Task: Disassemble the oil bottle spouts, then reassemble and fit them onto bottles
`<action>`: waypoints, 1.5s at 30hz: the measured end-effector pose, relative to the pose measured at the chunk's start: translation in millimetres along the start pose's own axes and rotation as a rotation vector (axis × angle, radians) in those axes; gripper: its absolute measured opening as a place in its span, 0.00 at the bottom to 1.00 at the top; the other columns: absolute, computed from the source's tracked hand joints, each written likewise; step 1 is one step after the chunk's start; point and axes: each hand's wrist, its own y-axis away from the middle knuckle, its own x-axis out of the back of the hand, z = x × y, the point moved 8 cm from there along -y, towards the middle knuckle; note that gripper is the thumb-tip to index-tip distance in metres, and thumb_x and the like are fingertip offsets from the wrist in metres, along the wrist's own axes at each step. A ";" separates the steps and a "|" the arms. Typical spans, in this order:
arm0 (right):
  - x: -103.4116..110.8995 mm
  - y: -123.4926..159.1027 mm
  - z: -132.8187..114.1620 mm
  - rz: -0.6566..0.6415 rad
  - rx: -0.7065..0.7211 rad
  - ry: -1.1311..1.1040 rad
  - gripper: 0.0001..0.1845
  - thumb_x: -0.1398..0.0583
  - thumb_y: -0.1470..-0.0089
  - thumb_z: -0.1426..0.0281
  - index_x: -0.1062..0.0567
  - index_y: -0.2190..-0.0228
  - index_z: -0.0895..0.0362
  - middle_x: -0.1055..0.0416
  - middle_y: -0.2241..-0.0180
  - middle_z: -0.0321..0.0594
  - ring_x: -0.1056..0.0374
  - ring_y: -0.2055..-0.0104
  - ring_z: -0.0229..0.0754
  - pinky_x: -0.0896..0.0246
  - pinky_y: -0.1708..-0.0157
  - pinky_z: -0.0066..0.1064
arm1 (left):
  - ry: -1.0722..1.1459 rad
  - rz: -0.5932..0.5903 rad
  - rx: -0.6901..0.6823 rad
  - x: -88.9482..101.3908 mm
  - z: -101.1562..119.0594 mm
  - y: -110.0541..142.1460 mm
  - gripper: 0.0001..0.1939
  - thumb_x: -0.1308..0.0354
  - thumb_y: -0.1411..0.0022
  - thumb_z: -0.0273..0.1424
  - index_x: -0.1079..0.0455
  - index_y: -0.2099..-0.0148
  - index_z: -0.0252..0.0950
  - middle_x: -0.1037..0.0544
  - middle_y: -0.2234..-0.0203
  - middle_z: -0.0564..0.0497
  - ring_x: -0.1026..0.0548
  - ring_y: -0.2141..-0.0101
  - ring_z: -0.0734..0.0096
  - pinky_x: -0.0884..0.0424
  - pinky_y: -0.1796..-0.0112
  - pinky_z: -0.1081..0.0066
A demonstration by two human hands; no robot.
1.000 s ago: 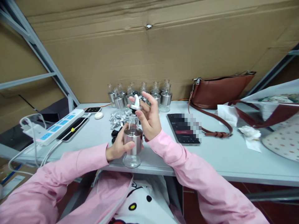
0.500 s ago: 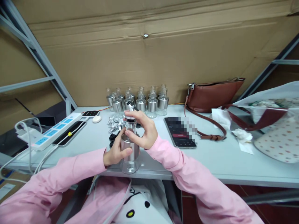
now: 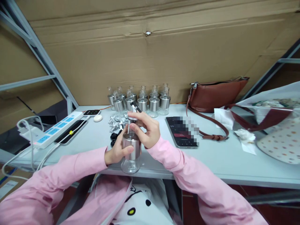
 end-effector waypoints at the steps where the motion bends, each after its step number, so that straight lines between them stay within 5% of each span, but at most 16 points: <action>1: -0.2 -0.2 0.4 -0.004 -0.006 -0.003 0.13 0.42 0.47 0.70 0.28 0.58 0.54 0.26 0.60 0.42 0.30 0.74 0.35 0.33 0.77 0.27 | 0.010 0.004 0.006 0.0 0.2 0.4 0.44 0.39 0.53 0.48 0.51 0.39 0.37 0.38 0.45 0.42 0.40 0.44 0.51 0.42 0.44 0.55; 7: 0.0 1.5 2.5 0.014 -0.013 -0.063 0.12 0.41 0.48 0.74 0.27 0.60 0.54 0.25 0.62 0.41 0.28 0.60 0.41 0.30 0.65 0.31 | 0.025 0.014 0.030 0.0 1.0 1.2 0.44 0.38 0.54 0.48 0.50 0.39 0.37 0.36 0.46 0.42 0.41 0.43 0.51 0.42 0.44 0.55; 15: 0.0 3.5 1.1 0.015 0.011 -0.034 0.11 0.42 0.48 0.73 0.27 0.61 0.54 0.25 0.62 0.41 0.28 0.59 0.41 0.29 0.65 0.31 | 0.047 -0.017 0.043 -2.3 2.1 -1.8 0.44 0.38 0.55 0.50 0.47 0.41 0.36 0.33 0.49 0.43 0.39 0.45 0.51 0.40 0.46 0.56; 21: 1.4 3.6 16.3 0.022 -0.059 -0.152 0.25 0.45 0.45 0.62 0.43 0.47 0.48 0.28 0.57 0.43 0.27 0.63 0.43 0.28 0.71 0.34 | 0.056 -0.051 0.027 -4.8 2.9 2.1 0.32 0.38 0.53 0.48 0.42 0.50 0.37 0.29 0.59 0.45 0.29 0.55 0.56 0.32 0.55 0.58; 25: 12.1 -0.6 22.2 0.137 -0.090 -0.121 0.24 0.51 0.42 0.56 0.49 0.46 0.46 0.30 0.57 0.44 0.28 0.66 0.42 0.30 0.76 0.33 | 0.081 -0.007 -0.047 2.8 12.9 1.0 0.32 0.41 0.52 0.52 0.45 0.51 0.40 0.28 0.66 0.49 0.25 0.64 0.60 0.28 0.63 0.61; 28: 16.0 -3.8 26.6 0.169 -0.111 -0.097 0.20 0.52 0.41 0.58 0.47 0.48 0.47 0.30 0.60 0.42 0.29 0.72 0.38 0.33 0.78 0.32 | -0.010 0.151 -0.158 34.7 27.7 -12.1 0.33 0.50 0.48 0.57 0.50 0.47 0.44 0.29 0.66 0.50 0.25 0.64 0.61 0.28 0.64 0.60; 30: 17.3 -5.0 29.3 0.177 -0.107 -0.104 0.18 0.52 0.41 0.60 0.45 0.50 0.47 0.31 0.61 0.40 0.31 0.75 0.36 0.35 0.80 0.30 | -0.180 0.362 -0.254 72.6 40.1 -21.6 0.30 0.56 0.44 0.56 0.51 0.46 0.45 0.30 0.60 0.48 0.27 0.58 0.62 0.30 0.57 0.59; 33: 17.9 -6.0 32.1 0.171 -0.083 -0.114 0.17 0.50 0.41 0.61 0.44 0.51 0.48 0.31 0.62 0.39 0.32 0.75 0.35 0.36 0.79 0.28 | -0.515 0.679 -0.386 129.8 55.8 -28.4 0.29 0.56 0.42 0.55 0.50 0.46 0.42 0.37 0.49 0.47 0.34 0.49 0.62 0.37 0.48 0.60; 35: 17.8 -6.8 32.2 0.155 -0.062 -0.117 0.17 0.49 0.42 0.61 0.43 0.52 0.49 0.31 0.62 0.38 0.32 0.74 0.34 0.36 0.77 0.29 | -0.660 0.790 -0.384 159.8 53.5 -33.5 0.31 0.54 0.42 0.53 0.53 0.44 0.40 0.42 0.46 0.44 0.38 0.46 0.63 0.41 0.45 0.62; 39: 16.5 -8.4 33.3 0.117 -0.062 -0.122 0.15 0.48 0.42 0.62 0.41 0.53 0.50 0.31 0.63 0.38 0.32 0.73 0.35 0.35 0.72 0.31 | -0.756 0.783 -0.325 194.9 30.1 -49.8 0.30 0.49 0.41 0.47 0.55 0.44 0.38 0.44 0.45 0.42 0.41 0.44 0.64 0.47 0.42 0.64; 45: 14.9 -10.0 38.2 0.095 -0.083 -0.134 0.15 0.48 0.42 0.62 0.41 0.54 0.51 0.31 0.65 0.37 0.33 0.74 0.34 0.36 0.73 0.30 | -0.759 0.673 -0.145 211.2 -12.8 -82.0 0.26 0.48 0.40 0.35 0.54 0.44 0.34 0.46 0.44 0.38 0.45 0.43 0.62 0.51 0.41 0.62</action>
